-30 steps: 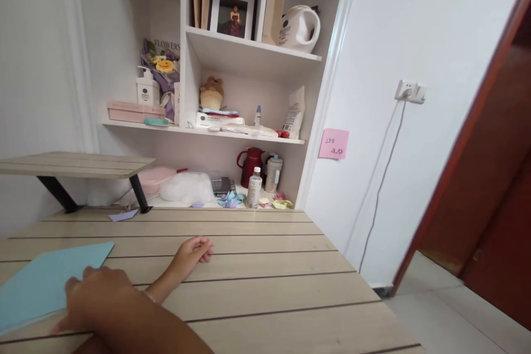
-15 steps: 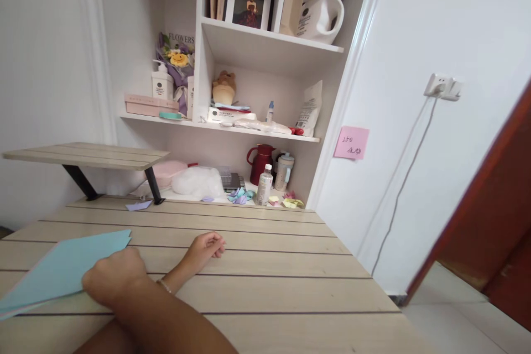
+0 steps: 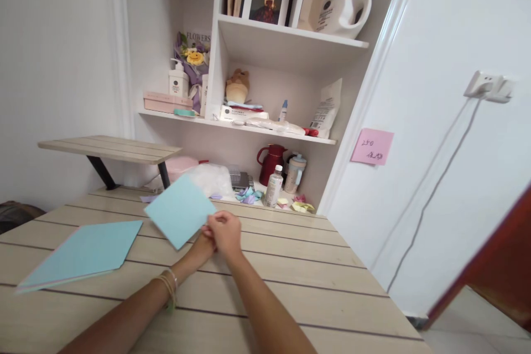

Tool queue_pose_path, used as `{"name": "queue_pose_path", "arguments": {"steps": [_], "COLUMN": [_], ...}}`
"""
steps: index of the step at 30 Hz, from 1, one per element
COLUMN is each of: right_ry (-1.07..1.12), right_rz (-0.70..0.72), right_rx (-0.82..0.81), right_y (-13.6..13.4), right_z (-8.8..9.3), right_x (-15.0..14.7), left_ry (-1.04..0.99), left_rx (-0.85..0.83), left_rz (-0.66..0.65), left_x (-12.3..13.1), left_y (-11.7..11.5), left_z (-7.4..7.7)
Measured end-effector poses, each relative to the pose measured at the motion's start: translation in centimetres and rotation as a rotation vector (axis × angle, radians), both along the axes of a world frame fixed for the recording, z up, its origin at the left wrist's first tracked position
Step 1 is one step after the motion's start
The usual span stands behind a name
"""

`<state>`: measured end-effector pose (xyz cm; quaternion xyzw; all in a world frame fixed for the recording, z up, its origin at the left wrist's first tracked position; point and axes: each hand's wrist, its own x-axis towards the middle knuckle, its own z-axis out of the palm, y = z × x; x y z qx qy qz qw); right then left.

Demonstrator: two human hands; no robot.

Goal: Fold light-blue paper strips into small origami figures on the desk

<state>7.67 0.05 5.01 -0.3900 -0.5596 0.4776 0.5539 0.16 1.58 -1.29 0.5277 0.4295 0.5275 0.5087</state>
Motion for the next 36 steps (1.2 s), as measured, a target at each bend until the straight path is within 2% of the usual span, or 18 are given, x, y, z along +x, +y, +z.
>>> {"name": "queue_pose_path", "arguments": {"steps": [2, 4, 6, 7, 10, 13, 15, 16, 18, 20, 27, 32, 36], "right_ry": [0.086, 0.087, -0.053, -0.175, -0.54, -0.828, -1.007, -1.051, -1.077, -1.066, -0.973, -0.665, -0.565], "right_rz": [-0.099, -0.287, -0.431, -0.457, -0.414, -0.341, -0.17, -0.139, -0.109, -0.109, -0.066, -0.121, -0.008], "right_rx": [0.035, 0.142, 0.276, 0.338, 0.575, 0.855, 1.016, 1.044, 1.051, 1.026, 0.903, 0.687, 0.453], "right_y": [0.9, 1.4, 1.7, 1.7, 1.4, 0.8, 0.4, 0.2, 0.0, -0.1, -0.3, 0.0, 0.4], "right_z": [0.0, -0.1, -0.6, -1.0, -2.7, -4.7, -5.5, -5.8, -5.8, -5.6, -5.1, -4.7, -5.1], "right_x": [3.9, 7.7, 11.2, 12.7, 15.8, 16.8, 16.9, 16.8, 16.7, 16.7, 17.2, 16.7, 16.6], "left_ry": [-0.017, -0.044, -0.071, -0.08, -0.081, -0.031, 0.012, 0.03, 0.074, 0.086, 0.022, 0.013, -0.047], "left_rx": [0.003, 0.013, 0.025, 0.031, 0.096, 0.173, 0.215, 0.255, 0.341, 0.356, 0.164, 0.125, 0.135], "left_rz": [0.011, 0.029, 0.049, 0.055, 0.035, -0.085, -0.115, -0.102, -0.071, -0.068, -0.098, -0.045, 0.013], "left_x": [-0.2, -0.4, -0.5, -0.6, -0.5, -0.4, -0.3, -0.2, -0.2, -0.2, -0.1, -0.4, -0.7], "left_y": [0.1, 0.1, 0.1, 0.0, -0.6, -1.5, -2.1, -2.2, -2.5, -2.5, -2.2, -1.7, -1.4], "left_z": [0.1, 0.3, 0.5, 0.7, 1.1, 1.6, 2.0, 2.2, 2.6, 2.7, 1.9, 1.7, 1.9]}}
